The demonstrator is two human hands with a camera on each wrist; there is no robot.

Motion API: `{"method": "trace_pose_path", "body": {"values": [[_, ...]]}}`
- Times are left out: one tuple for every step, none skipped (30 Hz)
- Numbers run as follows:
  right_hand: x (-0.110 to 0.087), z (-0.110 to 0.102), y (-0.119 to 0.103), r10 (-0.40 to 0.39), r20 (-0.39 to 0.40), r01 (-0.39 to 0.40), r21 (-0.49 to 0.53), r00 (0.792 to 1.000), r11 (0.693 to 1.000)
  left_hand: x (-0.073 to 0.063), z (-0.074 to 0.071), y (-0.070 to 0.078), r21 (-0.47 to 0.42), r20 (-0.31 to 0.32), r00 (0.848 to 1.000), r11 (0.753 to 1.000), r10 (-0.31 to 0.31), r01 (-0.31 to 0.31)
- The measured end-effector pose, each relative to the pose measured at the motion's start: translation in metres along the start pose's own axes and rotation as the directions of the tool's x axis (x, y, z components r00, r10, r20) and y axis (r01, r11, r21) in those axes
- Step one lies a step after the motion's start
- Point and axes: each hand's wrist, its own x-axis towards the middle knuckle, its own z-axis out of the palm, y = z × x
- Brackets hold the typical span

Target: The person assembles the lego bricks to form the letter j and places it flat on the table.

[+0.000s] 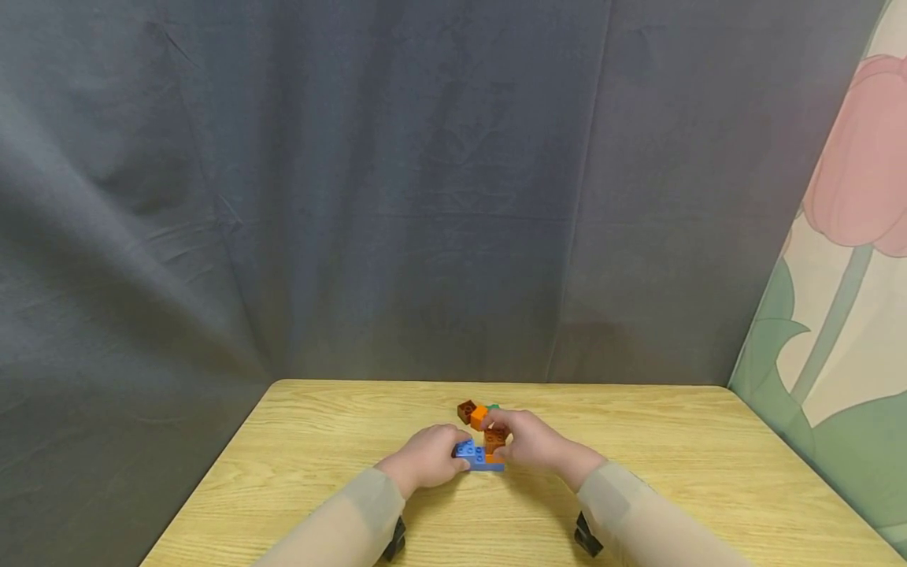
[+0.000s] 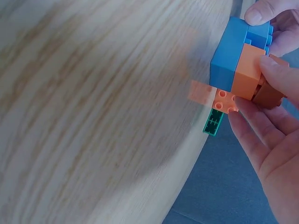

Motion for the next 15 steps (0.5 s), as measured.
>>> {"method": "trace_pose_path", "body": {"values": [[-0.0001,-0.0002,0.0002,-0.001,0.001,0.001,-0.001,1.0,1.0,0.0002,0.0,-0.0001,-0.001,0.0,1.0,1.0,0.001,-0.001],[-0.0001,-0.0005,0.0002,-0.004,0.0,0.004,-0.003,1.0,1.0,0.0003,0.0001,-0.0002,-0.003,0.001,1.0,1.0,0.002,-0.002],[-0.0002,-0.0006,0.0004,-0.006,0.0,0.006,-0.006,1.0,1.0,0.0004,0.0001,-0.0002,-0.006,0.002,1.0,1.0,0.002,-0.002],[-0.0002,-0.0007,0.0006,-0.008,0.0,0.008,-0.009,1.0,1.0,0.0004,0.0002,-0.0002,-0.007,0.002,1.0,1.0,0.003,-0.003],[-0.0003,-0.0009,0.0006,-0.011,0.0,0.011,-0.01,1.0,1.0,0.0004,0.0001,-0.0002,-0.009,0.003,1.0,1.0,0.003,-0.003],[-0.0003,-0.001,0.0006,-0.012,0.0,0.012,-0.011,1.0,1.0,0.0004,0.0002,-0.0003,-0.009,0.002,1.0,1.0,0.003,-0.003],[-0.0002,-0.0011,0.0007,-0.014,0.0,0.014,-0.013,1.0,1.0,0.0005,0.0002,-0.0004,-0.007,0.002,1.0,1.0,0.004,-0.004],[-0.0002,-0.0011,0.0008,-0.015,0.0,0.015,-0.015,1.0,1.0,0.0004,0.0002,-0.0004,-0.006,0.002,1.0,1.0,0.004,-0.004],[-0.0001,-0.0011,0.0009,-0.015,0.001,0.015,-0.016,1.0,1.0,0.0003,0.0001,-0.0004,-0.004,0.001,1.0,1.0,0.004,-0.004],[-0.0001,-0.0013,0.0009,-0.016,0.001,0.016,-0.016,1.0,1.0,0.0003,0.0001,-0.0005,-0.002,0.001,1.0,1.0,0.005,-0.005],[0.0,-0.0014,0.001,-0.017,0.002,0.017,-0.016,1.0,1.0,0.0002,0.0,-0.0005,-0.001,0.001,1.0,1.0,0.005,-0.005],[0.0001,-0.0013,0.0012,-0.017,0.003,0.017,-0.017,1.0,1.0,0.0002,0.0001,-0.0005,0.0,0.002,1.0,1.0,0.006,-0.006],[0.0002,-0.0013,0.0015,-0.014,0.005,0.014,-0.018,1.0,1.0,0.0001,0.0,-0.0006,0.001,0.001,1.0,1.0,0.007,-0.007],[0.0003,-0.0011,0.002,-0.013,0.008,0.013,-0.017,1.0,1.0,0.0,-0.0001,-0.0006,0.001,0.0,1.0,1.0,0.007,-0.007],[0.0003,-0.0009,0.0025,-0.01,0.011,0.01,-0.016,1.0,1.0,0.0,-0.0001,-0.0008,0.001,-0.001,1.0,1.0,0.006,-0.006]]}}
